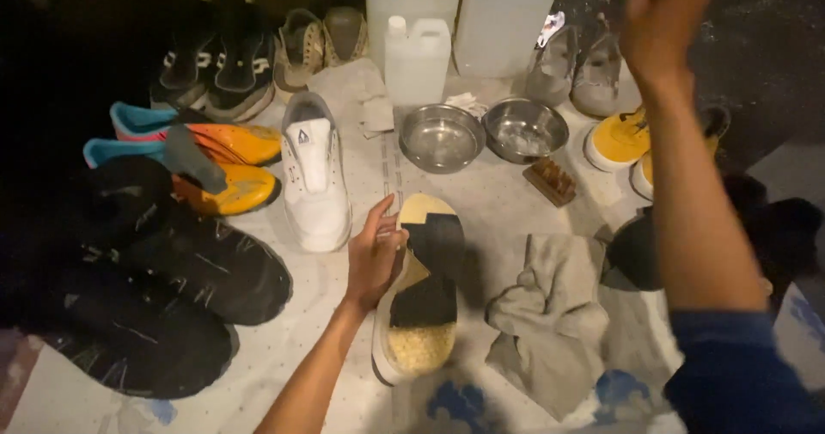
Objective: The person scrubs the sole of a sneaker with a black sponge, repeatedly dipping the sponge into a metal bowl of water. The person holds the shoe steady with one hand while scrubbing with the other, focusing on the black rubber outsole.
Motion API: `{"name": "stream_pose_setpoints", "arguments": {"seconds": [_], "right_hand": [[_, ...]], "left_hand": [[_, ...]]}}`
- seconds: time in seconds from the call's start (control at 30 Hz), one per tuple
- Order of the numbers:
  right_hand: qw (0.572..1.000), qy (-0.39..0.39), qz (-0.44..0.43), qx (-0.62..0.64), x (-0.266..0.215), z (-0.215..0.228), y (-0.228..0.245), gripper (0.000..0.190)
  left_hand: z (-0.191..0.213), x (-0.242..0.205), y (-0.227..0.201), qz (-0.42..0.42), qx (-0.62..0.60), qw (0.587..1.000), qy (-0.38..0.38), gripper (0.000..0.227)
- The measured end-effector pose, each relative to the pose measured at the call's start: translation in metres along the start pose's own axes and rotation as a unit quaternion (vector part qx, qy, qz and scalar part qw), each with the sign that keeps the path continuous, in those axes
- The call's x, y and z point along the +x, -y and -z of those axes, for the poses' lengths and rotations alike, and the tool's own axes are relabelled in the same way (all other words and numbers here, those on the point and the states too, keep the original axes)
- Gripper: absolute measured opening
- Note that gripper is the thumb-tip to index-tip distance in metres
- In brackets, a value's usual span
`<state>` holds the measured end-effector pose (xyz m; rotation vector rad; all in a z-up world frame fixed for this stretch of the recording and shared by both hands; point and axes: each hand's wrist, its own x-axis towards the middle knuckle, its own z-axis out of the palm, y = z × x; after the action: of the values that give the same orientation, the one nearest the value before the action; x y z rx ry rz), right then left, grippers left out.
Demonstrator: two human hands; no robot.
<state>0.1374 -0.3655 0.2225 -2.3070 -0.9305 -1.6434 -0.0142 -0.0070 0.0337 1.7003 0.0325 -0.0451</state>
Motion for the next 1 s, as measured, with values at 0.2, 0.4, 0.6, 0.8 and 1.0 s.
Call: {"name": "stream_pose_setpoints", "arguments": {"seconds": [0.2,0.4,0.6,0.8,1.0], "right_hand": [[0.907,0.367,-0.204,-0.043,-0.120,-0.066,0.020,0.044],[0.948,0.246,-0.202,0.009,-0.056,-0.028,0.021,0.050],[0.984,0.084,-0.151,-0.051,-0.118,-0.059,0.002,0.055],[0.962,0.242,-0.114,-0.051,-0.143,-0.073,-0.023,0.046],[0.989,0.055,-0.133,0.021,-0.125,-0.064,-0.006,0.035]], "left_hand": [[0.004,0.005,0.012,-0.124,0.074,0.989,0.010,0.059],[0.001,0.006,0.013,-0.074,0.016,0.997,-0.005,0.063],[0.001,0.001,0.021,-0.032,0.016,0.999,-0.006,0.066],[0.004,0.008,0.031,-0.069,0.007,0.998,0.000,0.066],[0.003,0.008,0.029,-0.061,0.001,0.998,0.008,0.071]]}}
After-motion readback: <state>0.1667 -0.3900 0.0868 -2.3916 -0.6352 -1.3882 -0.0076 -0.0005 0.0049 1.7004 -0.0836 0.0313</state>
